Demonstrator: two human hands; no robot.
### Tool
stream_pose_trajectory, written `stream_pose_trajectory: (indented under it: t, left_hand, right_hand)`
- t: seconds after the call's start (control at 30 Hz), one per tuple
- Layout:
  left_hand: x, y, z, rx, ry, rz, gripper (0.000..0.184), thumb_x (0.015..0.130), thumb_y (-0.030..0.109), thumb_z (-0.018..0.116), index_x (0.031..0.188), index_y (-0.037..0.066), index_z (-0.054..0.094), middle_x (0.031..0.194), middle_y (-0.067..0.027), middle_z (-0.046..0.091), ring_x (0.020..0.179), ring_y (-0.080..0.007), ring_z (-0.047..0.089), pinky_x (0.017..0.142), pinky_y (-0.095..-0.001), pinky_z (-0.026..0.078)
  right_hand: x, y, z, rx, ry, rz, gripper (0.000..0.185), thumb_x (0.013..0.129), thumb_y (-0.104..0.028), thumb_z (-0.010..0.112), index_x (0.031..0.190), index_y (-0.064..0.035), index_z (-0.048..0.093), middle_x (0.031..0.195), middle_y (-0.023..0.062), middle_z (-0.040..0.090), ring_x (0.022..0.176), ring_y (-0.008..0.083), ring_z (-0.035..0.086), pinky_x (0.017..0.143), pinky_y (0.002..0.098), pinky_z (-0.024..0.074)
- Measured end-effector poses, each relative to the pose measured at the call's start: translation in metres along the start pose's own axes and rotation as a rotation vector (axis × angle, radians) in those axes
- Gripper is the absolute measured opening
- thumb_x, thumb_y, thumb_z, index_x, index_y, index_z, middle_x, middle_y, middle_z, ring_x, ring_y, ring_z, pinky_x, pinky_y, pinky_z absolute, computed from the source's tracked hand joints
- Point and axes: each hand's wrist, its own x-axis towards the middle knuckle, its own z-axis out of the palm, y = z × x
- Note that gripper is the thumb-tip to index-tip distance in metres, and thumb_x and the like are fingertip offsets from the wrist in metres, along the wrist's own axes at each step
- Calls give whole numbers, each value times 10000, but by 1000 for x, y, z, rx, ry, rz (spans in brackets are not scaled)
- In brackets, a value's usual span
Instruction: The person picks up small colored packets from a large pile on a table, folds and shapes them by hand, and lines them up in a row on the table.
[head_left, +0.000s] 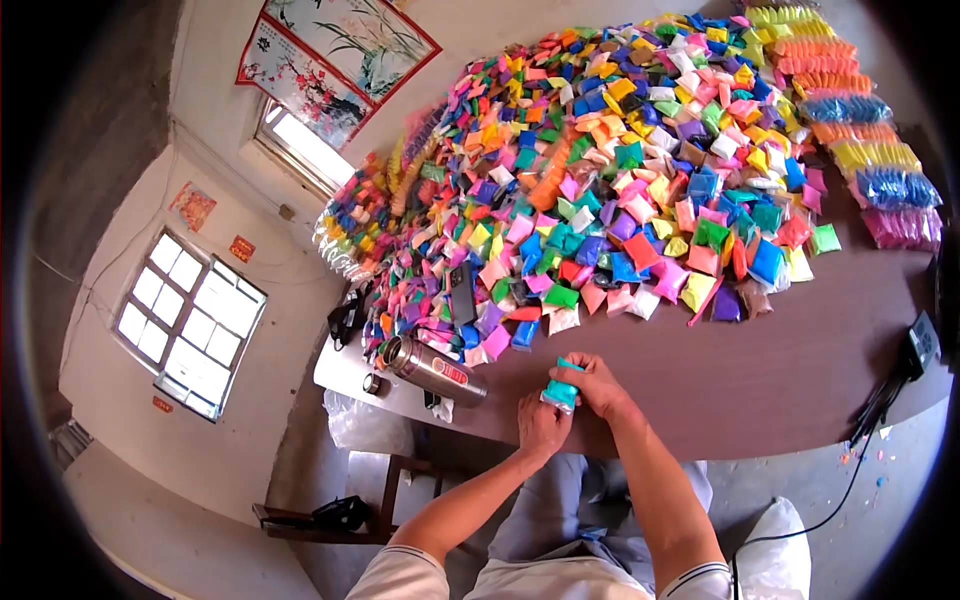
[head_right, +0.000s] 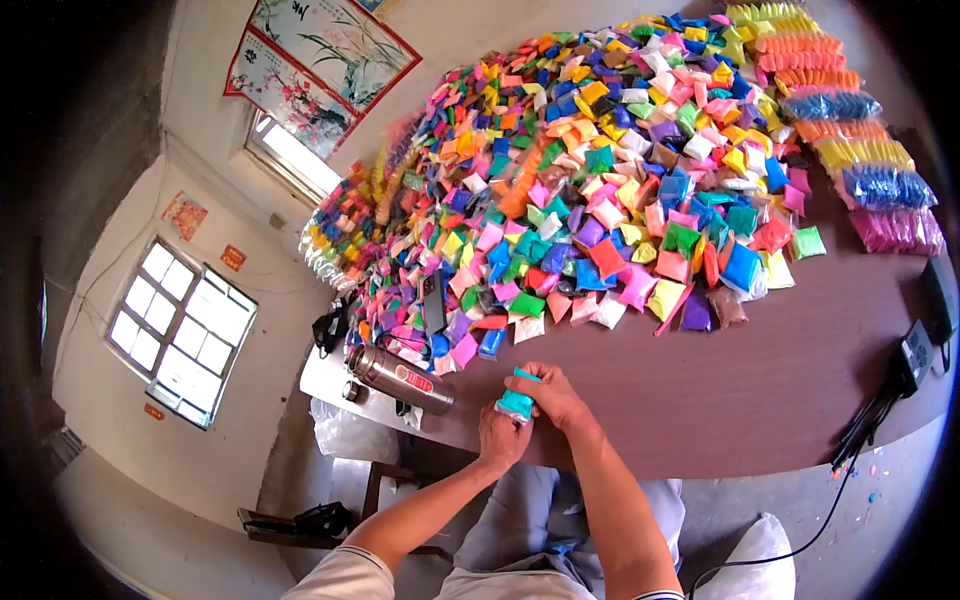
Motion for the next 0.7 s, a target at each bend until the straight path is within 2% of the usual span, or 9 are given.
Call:
stream_pose_trajectory:
  t: [0.2, 0.33, 0.4, 0.43, 0.5, 0.53, 0.6, 0.7]
  left_hand:
    - [5, 6, -7, 23, 46, 28, 163, 858, 166, 595, 763, 33, 589, 790, -140, 588, 827, -336, 581, 770, -451, 422]
    - [2, 7, -7, -45, 58, -45, 218, 896, 173, 560, 737, 27, 584, 784, -145, 585, 805, -339, 580, 771, -452, 427]
    - [3, 4, -4, -172, 214, -67, 268, 919, 200, 536, 742, 8, 592, 755, -162, 583, 751, -358, 581, 728, -463, 445]
    - [4, 3, -5, -176, 221, -72, 268, 919, 200, 536, 742, 8, 592, 755, -162, 583, 751, -358, 581, 728, -463, 445]
    - [3, 2, -11, -346, 146, -173, 325, 944, 240, 511, 769, -16, 605, 748, -186, 596, 726, -383, 587, 681, -460, 458]
    - [1, -1, -11, -347, 149, -175, 325, 944, 240, 511, 769, -16, 605, 748, -186, 596, 726, -383, 587, 681, -460, 458]
    - [2, -5, -9, -531, 151, -247, 365, 964, 286, 500, 805, -21, 616, 754, -196, 613, 712, -386, 598, 646, -436, 462]
    - [1, -5, -10, -652, 156, -273, 417, 977, 333, 487, 798, -21, 612, 767, -192, 623, 714, -364, 607, 644, -415, 454]
  right_hand:
    - [4, 3, -9, 305, 11, -36, 156, 826, -146, 732, 750, -107, 602, 660, -28, 591, 504, 52, 513, 447, 207, 377]
    - [-3, 2, -9, 333, 15, -33, 151, 823, -108, 731, 755, -110, 596, 682, -26, 598, 545, 60, 541, 468, 211, 399]
    - [-5, -3, -6, 234, 62, -40, 156, 803, -105, 759, 786, -99, 603, 717, -17, 612, 587, 67, 563, 496, 223, 426]
    - [-5, -3, -5, 226, 59, -37, 156, 803, -105, 759, 786, -99, 603, 717, -17, 612, 587, 67, 563, 496, 223, 426]
    - [-7, -1, -6, -95, 26, 66, 196, 782, -126, 795, 820, -85, 607, 751, -22, 612, 646, 63, 566, 549, 226, 447]
    - [-8, -1, -4, -98, 23, 67, 196, 782, -126, 795, 820, -85, 607, 751, -22, 612, 646, 63, 566, 549, 226, 447]
    - [-11, -1, 1, -306, -13, 27, 233, 766, -147, 820, 838, -79, 609, 773, -33, 602, 695, 47, 551, 598, 223, 451]
    - [-7, 7, 0, -370, 31, -5, 265, 752, -156, 840, 826, -97, 593, 766, -42, 589, 686, 38, 536, 586, 214, 439]
